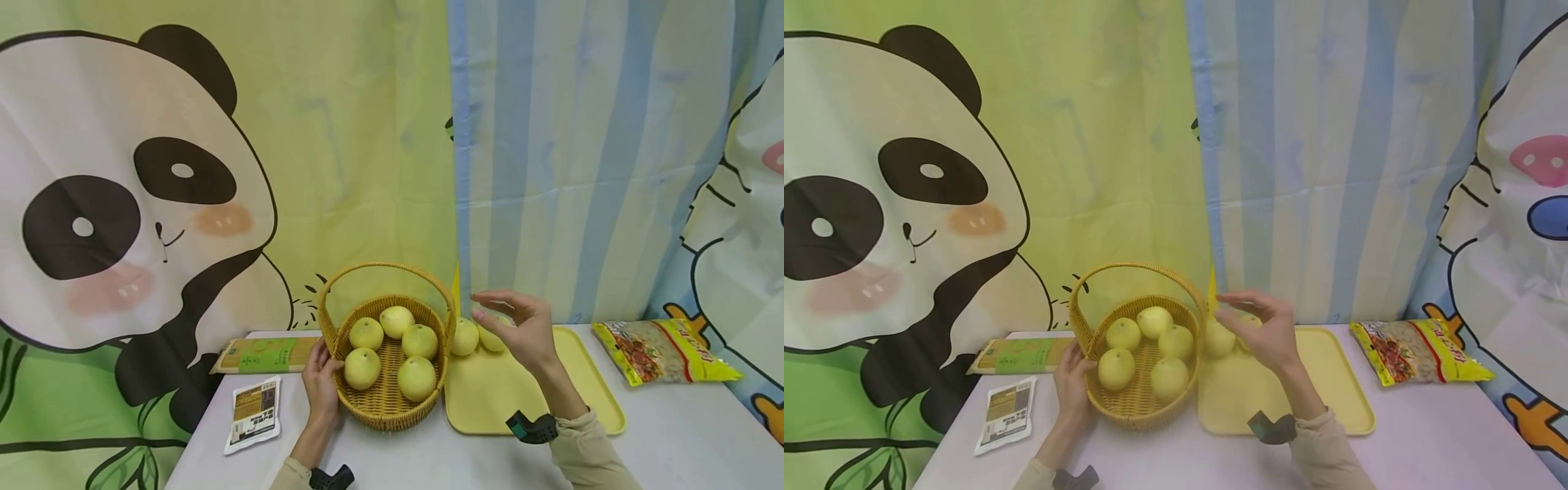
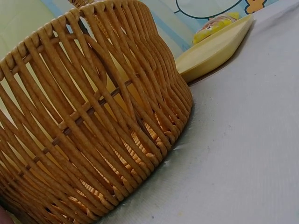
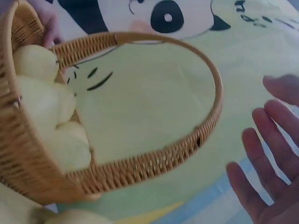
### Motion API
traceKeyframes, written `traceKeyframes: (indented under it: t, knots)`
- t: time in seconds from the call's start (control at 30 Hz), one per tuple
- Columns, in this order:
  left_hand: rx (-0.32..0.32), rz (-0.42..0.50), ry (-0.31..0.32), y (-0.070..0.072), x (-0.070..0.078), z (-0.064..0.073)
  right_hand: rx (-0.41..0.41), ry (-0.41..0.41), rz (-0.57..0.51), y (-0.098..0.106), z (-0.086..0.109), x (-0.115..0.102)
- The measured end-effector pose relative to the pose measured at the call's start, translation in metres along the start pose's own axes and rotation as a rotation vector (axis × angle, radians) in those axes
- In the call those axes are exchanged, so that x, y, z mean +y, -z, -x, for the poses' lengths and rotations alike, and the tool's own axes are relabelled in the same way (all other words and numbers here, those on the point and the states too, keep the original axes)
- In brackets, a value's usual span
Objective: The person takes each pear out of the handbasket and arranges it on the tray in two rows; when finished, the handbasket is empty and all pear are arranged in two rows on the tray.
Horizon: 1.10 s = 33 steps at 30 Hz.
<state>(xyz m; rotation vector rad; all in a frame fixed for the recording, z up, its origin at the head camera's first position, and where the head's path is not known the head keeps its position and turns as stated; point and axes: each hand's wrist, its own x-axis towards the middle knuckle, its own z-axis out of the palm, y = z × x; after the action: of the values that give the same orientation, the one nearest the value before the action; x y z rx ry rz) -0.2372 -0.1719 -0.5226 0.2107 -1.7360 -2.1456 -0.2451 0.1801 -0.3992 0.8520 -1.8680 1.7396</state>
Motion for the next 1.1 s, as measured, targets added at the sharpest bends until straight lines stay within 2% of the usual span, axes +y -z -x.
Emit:
traceKeyframes:
  t: [0.13, 0.3, 0.37, 0.47, 0.6, 0.87, 1.1]
  knots:
    - [0.001, 0.003, 0.000, -0.001, 0.000, -0.001, -0.175, 0.026, 0.011, -0.018, 0.005, -0.008]
    - [-0.001, 0.005, 0.004, -0.002, -0.001, -0.001, -0.409, -0.056, 0.058, -0.048, 0.013, -0.003]
    - [0.001, 0.005, 0.007, -0.001, -0.002, -0.002, -0.481, -0.082, 0.107, -0.061, 0.016, -0.002]
    - [0.004, 0.004, 0.006, 0.000, -0.002, -0.002, -0.561, -0.071, 0.215, -0.077, 0.019, 0.003]
    - [0.003, 0.008, 0.002, 0.000, -0.003, -0.003, -0.622, -0.066, 0.325, -0.089, 0.021, 0.011]
    - [0.002, 0.008, 0.002, 0.000, -0.002, -0.001, -0.653, -0.105, 0.367, -0.089, 0.022, 0.024]
    - [-0.002, 0.006, 0.003, 0.000, -0.002, -0.002, -0.759, -0.136, 0.439, -0.089, 0.011, 0.030]
